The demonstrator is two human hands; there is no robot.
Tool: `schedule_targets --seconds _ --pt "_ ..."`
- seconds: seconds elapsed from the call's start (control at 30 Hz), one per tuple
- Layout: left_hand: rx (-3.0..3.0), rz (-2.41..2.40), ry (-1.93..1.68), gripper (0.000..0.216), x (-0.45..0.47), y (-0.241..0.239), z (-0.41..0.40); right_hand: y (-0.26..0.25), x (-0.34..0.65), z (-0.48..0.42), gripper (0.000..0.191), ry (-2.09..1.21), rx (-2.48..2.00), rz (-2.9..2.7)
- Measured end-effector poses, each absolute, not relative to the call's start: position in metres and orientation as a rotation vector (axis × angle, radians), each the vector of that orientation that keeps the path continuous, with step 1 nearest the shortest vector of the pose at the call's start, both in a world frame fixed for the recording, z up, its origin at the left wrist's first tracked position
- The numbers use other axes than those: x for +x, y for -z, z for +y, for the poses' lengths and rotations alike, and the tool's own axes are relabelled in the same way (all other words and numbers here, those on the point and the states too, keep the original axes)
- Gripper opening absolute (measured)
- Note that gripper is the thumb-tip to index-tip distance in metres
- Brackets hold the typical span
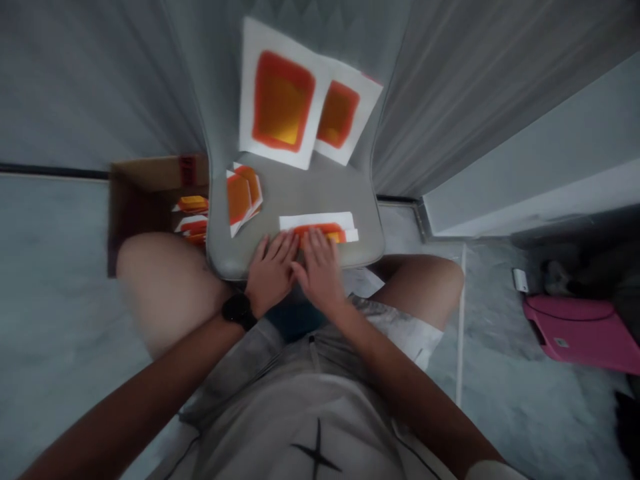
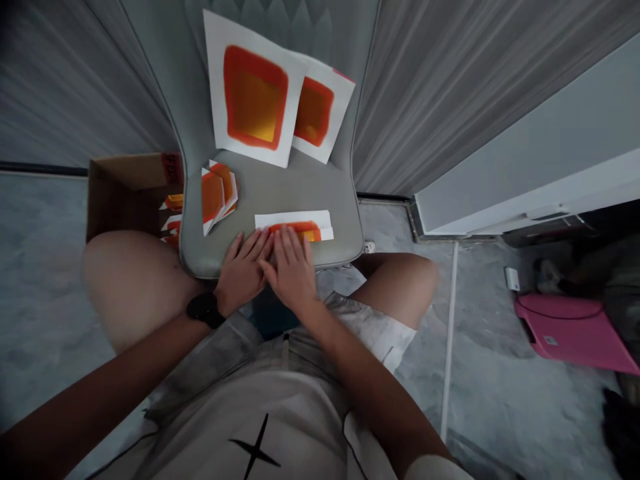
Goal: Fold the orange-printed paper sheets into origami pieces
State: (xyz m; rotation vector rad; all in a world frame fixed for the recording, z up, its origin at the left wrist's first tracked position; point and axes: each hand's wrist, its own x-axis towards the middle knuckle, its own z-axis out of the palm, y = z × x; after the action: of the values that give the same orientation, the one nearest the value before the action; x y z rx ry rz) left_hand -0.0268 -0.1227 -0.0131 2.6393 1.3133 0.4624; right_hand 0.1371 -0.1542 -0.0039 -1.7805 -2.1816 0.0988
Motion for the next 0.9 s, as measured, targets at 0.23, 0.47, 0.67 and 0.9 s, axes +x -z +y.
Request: schedule_targets --seconds 0.23,0.47,0.67,0.9 --pt "2.63 1.328 -0.473 0.066 -0.024 0.012 -0.122 0.011 0.162 -0.149 0.07 -0.275 -1.708 -2.329" --pt "2.616 1.359 -0.475 0.066 -0.022 0.011 -0.123 0.024 0.23 -0.159 0.069 -0.124 -1.979 -2.1" --pt "2.611 1.429 -0.566 0.068 -0.016 0.006 -0.125 0.025 0.22 -0.159 0.075 -0.125 -1.996 -2.024" --pt "2.709 1.124 -0.576 0.071 0.055 -0.004 -0.155 0.032 0.22 -0.156 0.064 -0.205 -1.975 -1.964"
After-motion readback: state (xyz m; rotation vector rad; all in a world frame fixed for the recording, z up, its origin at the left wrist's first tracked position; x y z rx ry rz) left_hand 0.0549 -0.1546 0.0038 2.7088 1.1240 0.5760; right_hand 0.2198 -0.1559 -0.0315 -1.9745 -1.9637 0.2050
